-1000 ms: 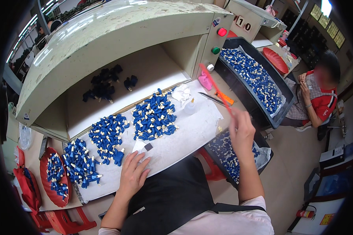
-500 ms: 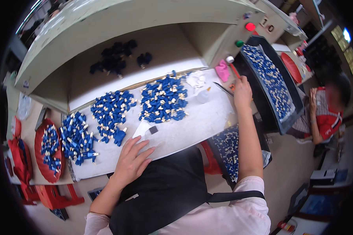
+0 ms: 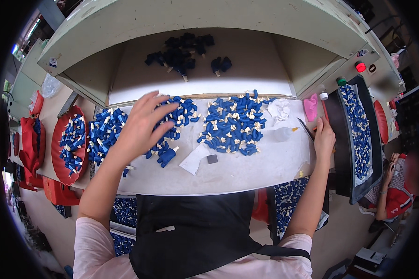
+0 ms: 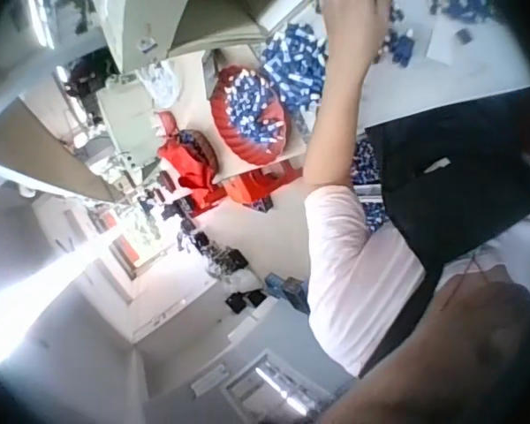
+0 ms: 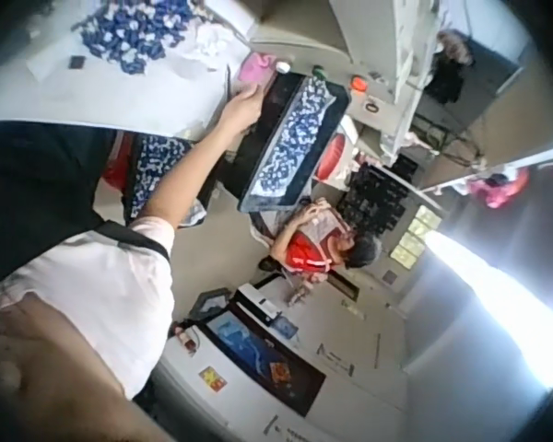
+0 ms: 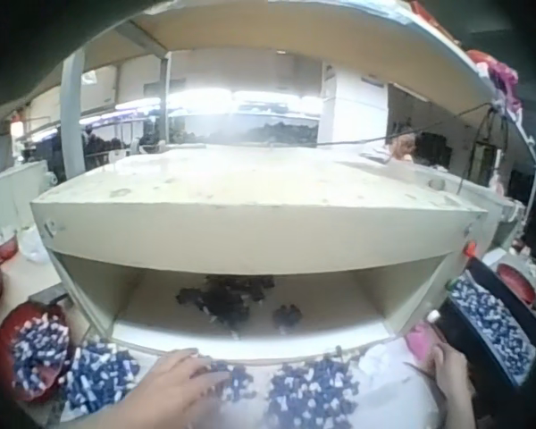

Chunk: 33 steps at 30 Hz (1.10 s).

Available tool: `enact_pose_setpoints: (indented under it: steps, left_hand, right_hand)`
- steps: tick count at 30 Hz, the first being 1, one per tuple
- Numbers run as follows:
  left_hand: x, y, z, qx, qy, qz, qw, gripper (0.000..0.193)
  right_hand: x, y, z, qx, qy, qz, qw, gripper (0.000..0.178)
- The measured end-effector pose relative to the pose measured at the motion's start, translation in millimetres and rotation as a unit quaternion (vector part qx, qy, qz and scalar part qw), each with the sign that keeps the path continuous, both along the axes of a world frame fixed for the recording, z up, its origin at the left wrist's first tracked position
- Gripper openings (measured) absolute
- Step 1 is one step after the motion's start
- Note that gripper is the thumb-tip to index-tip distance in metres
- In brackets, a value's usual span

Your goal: The person assembles small plastic toy figures by painting details with a paint brush, attaching parts, and applying glue from a glue bottle.

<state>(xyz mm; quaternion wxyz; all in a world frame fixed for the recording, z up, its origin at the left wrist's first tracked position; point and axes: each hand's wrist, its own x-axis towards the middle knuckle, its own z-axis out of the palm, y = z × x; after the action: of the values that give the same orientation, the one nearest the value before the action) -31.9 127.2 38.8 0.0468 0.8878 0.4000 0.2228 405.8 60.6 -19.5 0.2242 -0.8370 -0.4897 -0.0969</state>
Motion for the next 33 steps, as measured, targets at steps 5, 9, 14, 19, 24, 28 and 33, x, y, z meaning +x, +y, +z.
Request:
enact_pose_setpoints:
  steps: [5, 9, 14, 19, 24, 28, 33]
  left_hand:
    - [45.9, 77.6, -6.4, -0.070, -0.018, 0.027, 0.997, 0.030]
    - [38.9, 204.3, -44.1, 0.202, -0.030, 0.224, 0.953, 0.053]
    - [34.0, 233.7, -70.3, 0.080, -0.084, 0.215, 0.970, 0.050]
    - [66.2, 203.0, -67.9, 0.064, -0.076, 0.059, 0.993, 0.038]
    - [10.6, 267.5, -80.5, -0.018, -0.097, 0.109, 0.989, 0.046]
    - [67.9, 267.3, -59.8, 0.023, -0.065, 0.045, 0.997, 0.044]
    - [115.6, 241.2, -44.0, -0.143, -0.025, -0.004, 0.989, 0.046]
  right_hand:
    - [-30.0, -8.3, 10.9, 0.098, 0.071, -0.003, 0.993, 0.024]
    - [-89.5, -22.2, 24.4, 0.403, 0.220, 0.074, 0.885, 0.016]
    - [-140.6, -43.5, 34.3, 0.283, 0.278, 0.259, 0.881, 0.012]
    - [-158.6, -9.1, 43.1, 0.231, 0.345, 0.316, 0.853, 0.015]
    - [-200.8, 85.4, 58.6, 0.078, 0.244, 0.393, 0.883, 0.039]
    - [-215.9, 167.6, 0.7, 0.041, 0.094, 0.264, 0.959, 0.060]
    - [-230.6, 154.0, 12.8, 0.027, 0.119, 0.289, 0.950, 0.062]
